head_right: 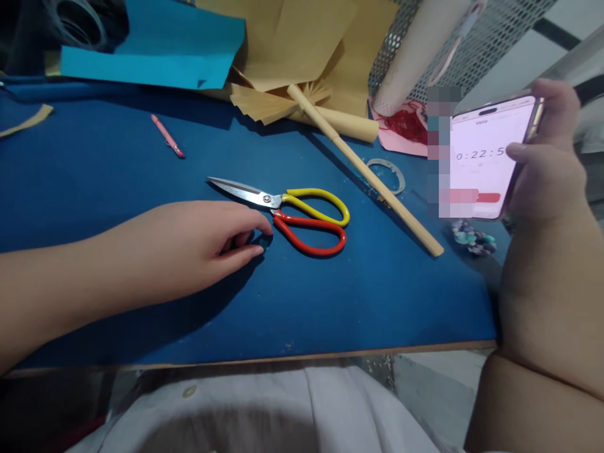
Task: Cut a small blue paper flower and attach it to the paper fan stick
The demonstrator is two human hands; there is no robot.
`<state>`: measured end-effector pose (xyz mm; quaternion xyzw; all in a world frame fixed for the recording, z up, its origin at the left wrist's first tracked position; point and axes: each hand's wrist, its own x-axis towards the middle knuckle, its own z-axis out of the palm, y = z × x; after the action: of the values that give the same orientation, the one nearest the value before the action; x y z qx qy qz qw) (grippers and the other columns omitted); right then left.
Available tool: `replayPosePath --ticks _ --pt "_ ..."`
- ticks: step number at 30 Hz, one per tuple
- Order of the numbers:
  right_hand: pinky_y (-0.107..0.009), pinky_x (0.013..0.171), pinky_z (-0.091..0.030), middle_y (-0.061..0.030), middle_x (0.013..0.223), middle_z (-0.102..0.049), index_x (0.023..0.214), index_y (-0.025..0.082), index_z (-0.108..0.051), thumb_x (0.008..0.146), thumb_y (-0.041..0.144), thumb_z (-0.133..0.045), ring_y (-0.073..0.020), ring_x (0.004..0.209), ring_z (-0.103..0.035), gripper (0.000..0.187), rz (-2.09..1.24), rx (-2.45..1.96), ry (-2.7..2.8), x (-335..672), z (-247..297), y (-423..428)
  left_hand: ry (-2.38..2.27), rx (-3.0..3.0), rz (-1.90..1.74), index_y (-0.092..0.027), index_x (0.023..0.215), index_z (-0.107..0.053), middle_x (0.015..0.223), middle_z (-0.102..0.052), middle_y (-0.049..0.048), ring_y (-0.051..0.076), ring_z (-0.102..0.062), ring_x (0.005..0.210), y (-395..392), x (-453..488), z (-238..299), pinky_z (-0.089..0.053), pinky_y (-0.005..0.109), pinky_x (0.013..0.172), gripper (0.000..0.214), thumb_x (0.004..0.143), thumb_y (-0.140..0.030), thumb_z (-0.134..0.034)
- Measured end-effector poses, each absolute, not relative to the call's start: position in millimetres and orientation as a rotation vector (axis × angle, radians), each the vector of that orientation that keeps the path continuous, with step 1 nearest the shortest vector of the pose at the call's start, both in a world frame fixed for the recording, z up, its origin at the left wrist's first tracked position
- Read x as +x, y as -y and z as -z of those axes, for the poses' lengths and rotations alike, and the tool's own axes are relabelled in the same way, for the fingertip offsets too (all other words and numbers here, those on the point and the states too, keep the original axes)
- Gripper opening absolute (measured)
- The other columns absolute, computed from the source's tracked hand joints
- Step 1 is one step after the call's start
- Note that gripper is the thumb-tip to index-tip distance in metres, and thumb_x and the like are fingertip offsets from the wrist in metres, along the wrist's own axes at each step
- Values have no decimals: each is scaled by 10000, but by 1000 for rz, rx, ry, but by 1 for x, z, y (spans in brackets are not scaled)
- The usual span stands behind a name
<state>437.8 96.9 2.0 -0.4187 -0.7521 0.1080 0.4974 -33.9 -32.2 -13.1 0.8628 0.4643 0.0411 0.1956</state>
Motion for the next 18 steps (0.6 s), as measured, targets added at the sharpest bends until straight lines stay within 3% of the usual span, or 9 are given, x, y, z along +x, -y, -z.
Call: replayPosePath --ticks 4,8,12,15,18 --pt "-428 718 -430 -56 1166 -699 1251 411 -677 766 508 -767 -297 1111 -654 503 -228 -1030 1789 433 -4 -98 -1300 2426 -112 -275 832 -550 820 -647 -7 193 -502 610 31 -33 15 -277 313 499 117 897 -365 -515" --pt "-416 765 -471 -72 1165 -696 1261 336 -660 904 500 -622 -272 1048 -676 395 -277 -1219 1664 417 -8 -88 -1293 2438 -124 -281 830 -549 836 -651 -2 205 -517 630 31 -33 17 -284 320 513 122 896 -379 -518" --pt "-419 741 -516 -114 1251 -663 1278 292 -653 936 703 -438 -321 1183 -648 576 -329 -1162 1648 403 -9 -76 -1292 2433 -135 -285 833 -549 845 -655 0 208 -521 632 31 -34 19 -279 324 518 121 896 -383 -516" --pt "-434 774 -543 -101 1237 -676 1328 306 -633 851 804 -487 -329 1288 -598 705 -341 -1236 1542 396 -11 -71 -1293 2436 -144 -288 844 -557 859 -659 2 210 -528 641 31 -34 21 -278 326 525 118 894 -389 -519" --pt "-447 809 -566 -153 1322 -648 1390 206 -593 852 735 -576 -345 1260 -622 755 -371 -1576 1259 390 -15 -73 -1299 2434 -134 -292 880 -574 878 -663 6 211 -539 653 31 -33 21 -282 328 534 111 895 -386 -517"
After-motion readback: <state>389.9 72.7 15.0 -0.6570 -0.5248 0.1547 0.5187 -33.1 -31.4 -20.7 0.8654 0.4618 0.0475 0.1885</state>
